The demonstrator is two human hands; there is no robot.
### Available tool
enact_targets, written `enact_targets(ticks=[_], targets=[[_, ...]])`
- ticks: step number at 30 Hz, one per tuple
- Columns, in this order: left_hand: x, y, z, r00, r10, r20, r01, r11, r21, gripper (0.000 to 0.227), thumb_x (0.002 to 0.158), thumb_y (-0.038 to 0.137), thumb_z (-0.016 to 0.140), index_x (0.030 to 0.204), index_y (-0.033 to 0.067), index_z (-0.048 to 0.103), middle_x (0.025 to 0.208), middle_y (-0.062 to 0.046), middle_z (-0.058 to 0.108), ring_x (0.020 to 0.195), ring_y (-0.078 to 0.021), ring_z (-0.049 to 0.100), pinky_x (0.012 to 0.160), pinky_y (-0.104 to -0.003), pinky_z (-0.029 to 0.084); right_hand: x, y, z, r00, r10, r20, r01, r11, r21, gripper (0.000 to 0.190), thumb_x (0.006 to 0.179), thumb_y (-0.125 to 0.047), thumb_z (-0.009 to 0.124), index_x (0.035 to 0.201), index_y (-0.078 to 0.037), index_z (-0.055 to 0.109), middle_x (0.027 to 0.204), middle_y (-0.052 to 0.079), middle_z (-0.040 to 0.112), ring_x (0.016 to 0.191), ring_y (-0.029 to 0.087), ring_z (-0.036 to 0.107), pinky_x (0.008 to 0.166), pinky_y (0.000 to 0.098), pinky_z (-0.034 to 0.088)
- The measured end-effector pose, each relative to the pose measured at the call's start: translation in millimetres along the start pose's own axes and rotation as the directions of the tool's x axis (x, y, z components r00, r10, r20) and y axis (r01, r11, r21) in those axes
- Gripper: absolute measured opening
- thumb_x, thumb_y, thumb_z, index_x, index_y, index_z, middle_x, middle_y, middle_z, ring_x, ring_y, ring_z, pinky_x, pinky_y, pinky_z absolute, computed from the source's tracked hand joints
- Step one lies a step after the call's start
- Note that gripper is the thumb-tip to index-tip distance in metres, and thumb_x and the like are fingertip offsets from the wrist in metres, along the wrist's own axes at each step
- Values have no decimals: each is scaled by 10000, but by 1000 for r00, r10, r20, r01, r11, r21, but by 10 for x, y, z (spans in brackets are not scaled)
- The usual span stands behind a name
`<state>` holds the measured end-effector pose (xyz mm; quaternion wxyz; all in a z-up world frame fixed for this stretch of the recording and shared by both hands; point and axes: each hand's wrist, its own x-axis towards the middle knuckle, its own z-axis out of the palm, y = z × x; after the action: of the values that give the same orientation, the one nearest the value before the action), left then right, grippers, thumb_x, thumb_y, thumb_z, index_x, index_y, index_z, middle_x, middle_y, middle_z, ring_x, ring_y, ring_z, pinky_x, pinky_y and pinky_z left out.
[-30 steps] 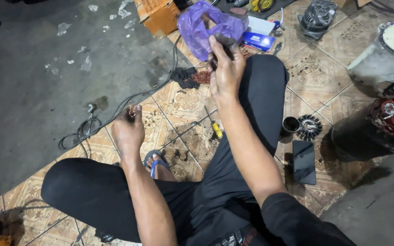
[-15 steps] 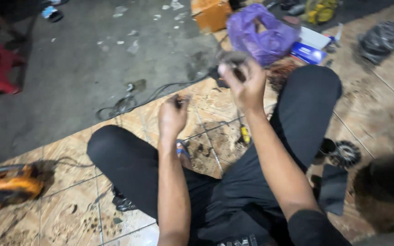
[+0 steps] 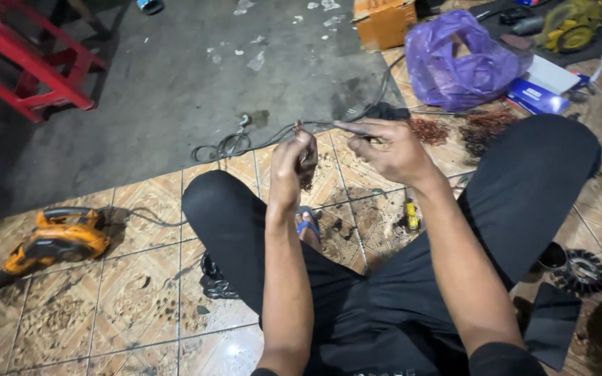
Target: The person sits on the floor and strips insulation from copper wires by hand, pulling the copper strands free and placing them into a purple plastic bag. The person handles multiple wire pieces one at a time, separating the copper from the insulation.
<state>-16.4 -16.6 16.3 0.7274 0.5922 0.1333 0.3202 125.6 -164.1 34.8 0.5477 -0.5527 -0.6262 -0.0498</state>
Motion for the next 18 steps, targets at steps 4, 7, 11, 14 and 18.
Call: enact_targets(ticks=[4, 7, 11, 14, 18], targets=[[0, 59, 0, 994, -12, 109, 24, 993, -114, 576, 1006, 635, 338, 862, 121, 555, 576, 69, 330, 462, -59, 274, 445, -212, 203, -81, 180, 13, 983, 184, 13, -184, 968, 173, 260, 1066, -151, 593, 921, -13, 759, 735, 96, 657, 636, 160, 619, 561, 326, 515], [12, 17, 21, 992, 25, 127, -16, 997, -69, 511, 1031, 516, 366, 882, 84, 594, 580, 68, 339, 467, -61, 284, 449, -217, 221, -149, 277, 75, 972, 231, -43, -217, 954, 206, 152, 1030, -99, 648, 1031, -4, 767, 770, 132, 657, 686, 171, 618, 542, 306, 537], [167, -307, -65, 990, 79, 118, -76, 997, -33, 436, 1020, 344, 477, 990, -35, 690, 582, 29, 375, 469, -63, 326, 434, -214, 260, -108, 203, 119, 955, 248, -164, -191, 934, 302, 165, 931, -19, 764, 1094, 1, 770, 842, 161, 709, 820, 184, 673, 687, 328, 558], [152, -388, -13, 994, 81, 80, -83, 996, 25, 373, 1034, 331, 578, 1027, -23, 694, 641, -49, 534, 516, -108, 467, 432, -222, 375, -103, 168, 153, 947, 254, -198, -182, 928, 324, 193, 899, -25, 803, 1090, -37, 777, 893, 158, 732, 891, 185, 676, 802, 330, 536], [106, -363, 123, 990, 121, 76, -119, 992, -28, 285, 1041, 262, 607, 998, -10, 677, 703, -94, 580, 569, -144, 548, 442, -234, 429, -143, 222, 235, 937, 280, -208, -190, 910, 368, 191, 878, -13, 817, 1064, -40, 783, 908, 157, 736, 908, 204, 688, 846, 337, 538]])
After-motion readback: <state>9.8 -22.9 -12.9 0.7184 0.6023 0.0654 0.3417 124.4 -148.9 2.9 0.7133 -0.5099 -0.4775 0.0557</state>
